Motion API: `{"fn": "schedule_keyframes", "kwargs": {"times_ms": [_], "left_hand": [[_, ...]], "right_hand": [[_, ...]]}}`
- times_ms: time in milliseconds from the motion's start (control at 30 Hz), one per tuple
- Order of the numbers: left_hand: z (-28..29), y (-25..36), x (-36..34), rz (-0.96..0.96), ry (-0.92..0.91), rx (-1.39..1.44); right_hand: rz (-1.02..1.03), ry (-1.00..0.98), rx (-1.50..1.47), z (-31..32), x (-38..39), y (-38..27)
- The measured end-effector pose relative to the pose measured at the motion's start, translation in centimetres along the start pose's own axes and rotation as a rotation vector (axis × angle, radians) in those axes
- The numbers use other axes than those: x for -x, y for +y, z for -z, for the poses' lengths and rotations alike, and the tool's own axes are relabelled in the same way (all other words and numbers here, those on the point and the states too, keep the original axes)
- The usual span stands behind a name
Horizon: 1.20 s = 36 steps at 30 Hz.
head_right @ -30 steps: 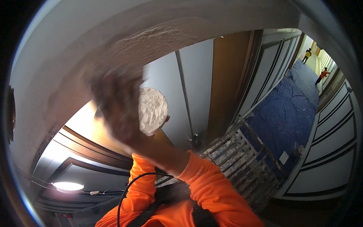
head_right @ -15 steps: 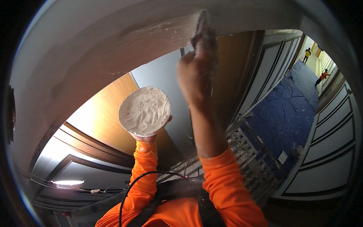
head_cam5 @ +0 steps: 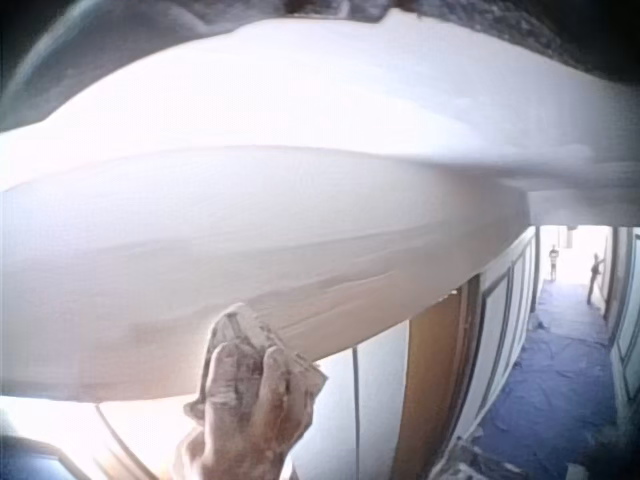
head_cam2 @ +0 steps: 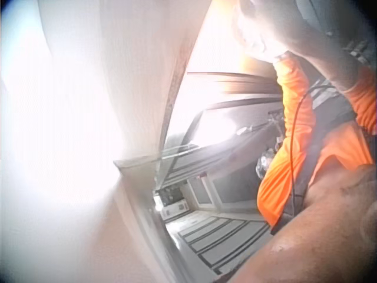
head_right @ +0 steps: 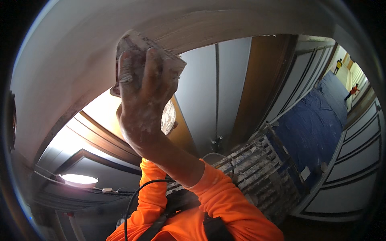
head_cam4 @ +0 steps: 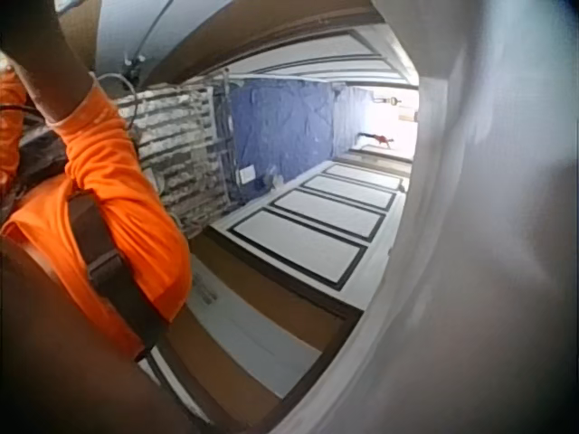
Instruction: The person applies plaster to the upper edge of a doorway using a trowel while holding a container of compound, smoothing the surface with broad strokes and occasionally scraping excess material from the tool.
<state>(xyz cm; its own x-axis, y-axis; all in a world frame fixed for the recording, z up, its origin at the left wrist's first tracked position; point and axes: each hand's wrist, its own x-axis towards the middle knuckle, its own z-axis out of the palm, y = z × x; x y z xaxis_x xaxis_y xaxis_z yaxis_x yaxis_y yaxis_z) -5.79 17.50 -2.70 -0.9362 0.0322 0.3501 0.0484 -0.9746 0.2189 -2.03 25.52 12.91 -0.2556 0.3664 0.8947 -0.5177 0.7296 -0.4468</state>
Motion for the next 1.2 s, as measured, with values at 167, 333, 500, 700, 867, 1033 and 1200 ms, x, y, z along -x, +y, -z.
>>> {"fn": "schedule_keyframes", "kwargs": {"times_ms": [167, 333, 500, 700, 867, 1033, 1200], "left_hand": [[0.5, 2.4, 1.8, -0.054, 0.023, -0.02], [1.2, 4.3, 2.5, -0.092, 0.025, -0.016], [1.5, 6.0, 2.6, -0.129, 0.022, 0.012], [1.7, 5.8, 2.7, -0.069, -0.003, 0.022], [1.9, 6.0, 3.1, 0.022, -0.004, 0.014], [3.0, 6.3, 1.3, 0.112, -0.032, 0.021], [3.2, 5.8, -0.9, 0.12, -0.045, 0.023]], "right_hand": [[0.069, -0.163, -0.17, -1.4, 3.1, -5.3], [0.33, -0.416, -0.268, 2.8, 5.5, -5.4], [0.404, -0.073, 0.051, 1.9, 1.8, -0.3], [0.362, -0.214, -0.177, -5.0, 8.2, -4.5], [0.302, -0.422, -0.379, 1.5, 8.4, -3.5], [-0.555, 0.046, -0.125, 7.3, -0.5, 3.5], [-0.408, 0.066, -0.082, 6.0, -4.5, 6.8]]}}
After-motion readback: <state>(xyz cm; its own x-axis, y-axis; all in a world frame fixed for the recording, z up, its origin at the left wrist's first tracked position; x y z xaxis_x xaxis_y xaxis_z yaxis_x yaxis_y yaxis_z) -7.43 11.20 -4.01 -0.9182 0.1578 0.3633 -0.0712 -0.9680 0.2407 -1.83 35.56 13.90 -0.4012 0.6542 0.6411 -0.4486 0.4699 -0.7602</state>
